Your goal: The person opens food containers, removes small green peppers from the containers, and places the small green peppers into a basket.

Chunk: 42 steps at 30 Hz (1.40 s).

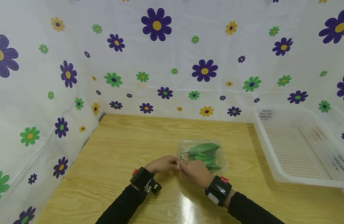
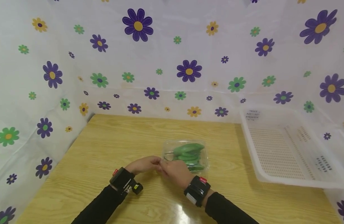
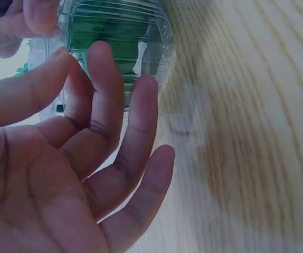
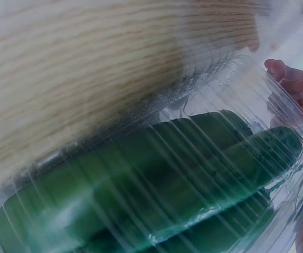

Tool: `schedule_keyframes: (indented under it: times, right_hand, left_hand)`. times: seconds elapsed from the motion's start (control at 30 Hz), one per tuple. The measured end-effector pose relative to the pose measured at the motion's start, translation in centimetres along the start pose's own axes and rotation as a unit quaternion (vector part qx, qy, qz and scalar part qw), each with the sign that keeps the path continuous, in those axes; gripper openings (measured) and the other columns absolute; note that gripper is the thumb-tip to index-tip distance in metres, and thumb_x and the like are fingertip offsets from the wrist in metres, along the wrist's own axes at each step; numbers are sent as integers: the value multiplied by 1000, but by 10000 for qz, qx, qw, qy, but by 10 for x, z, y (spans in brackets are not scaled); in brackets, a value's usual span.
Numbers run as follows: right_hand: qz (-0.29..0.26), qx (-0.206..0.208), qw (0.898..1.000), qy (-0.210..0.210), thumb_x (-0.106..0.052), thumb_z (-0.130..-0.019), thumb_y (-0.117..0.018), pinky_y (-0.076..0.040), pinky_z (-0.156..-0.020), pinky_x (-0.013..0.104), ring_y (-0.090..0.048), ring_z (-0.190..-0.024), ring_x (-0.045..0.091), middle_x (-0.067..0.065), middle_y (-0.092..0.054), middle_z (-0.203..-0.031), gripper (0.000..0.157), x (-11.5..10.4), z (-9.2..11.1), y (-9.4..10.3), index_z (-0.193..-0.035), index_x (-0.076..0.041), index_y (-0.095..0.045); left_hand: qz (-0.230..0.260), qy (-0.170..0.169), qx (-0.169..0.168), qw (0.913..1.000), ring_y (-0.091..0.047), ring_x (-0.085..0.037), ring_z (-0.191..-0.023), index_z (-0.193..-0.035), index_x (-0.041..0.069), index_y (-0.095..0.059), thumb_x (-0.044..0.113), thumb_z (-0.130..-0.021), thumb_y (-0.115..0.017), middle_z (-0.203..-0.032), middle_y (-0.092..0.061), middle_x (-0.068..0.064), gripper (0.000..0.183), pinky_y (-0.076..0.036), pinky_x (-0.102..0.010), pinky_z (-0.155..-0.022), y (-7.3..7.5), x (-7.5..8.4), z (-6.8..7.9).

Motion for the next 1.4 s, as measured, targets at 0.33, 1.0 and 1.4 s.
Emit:
schedule_keyframes:
  times: [0.33,1.0,1.4]
  right_hand:
    - [81,-163,9998,21,-14,-79,-72,-25,-42,15,-34,-47,0,-8,-46,-59,20,0,-1,-1,-76,-13,-52]
    - [366,-401,9983,222,-15,-80,-73,-14,-46,13,-29,-45,0,-8,-43,-57,25,-1,-2,1,-74,-13,-48]
    - [87,-585,9971,476,-14,-79,-74,-19,-47,12,-35,-48,0,-7,-51,-64,20,4,-2,1,-90,-10,-58]
  left_hand:
    - [-40,-29,3,10000,-53,-10,-78,-89,-10,-57,0,-93,-51,-84,-61,-11,13,-46,-24,-73,1,-2,0]
    - [778,105,-319,9964,-54,-9,-80,-96,-8,-57,0,-96,-44,-85,-58,-1,15,-47,-23,-75,3,-12,-5]
    - [1193,604,106,9910,-53,-9,-74,-79,5,-55,6,-97,-45,-77,-56,3,20,-43,-20,-68,-2,-11,-5]
Point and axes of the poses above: each hand's wrist, its own z-axis away from the middle knuckle, its own y-axis out of the back of the hand, x = y × z, the point moved 1 cm from there along -z, towards the middle knuckle
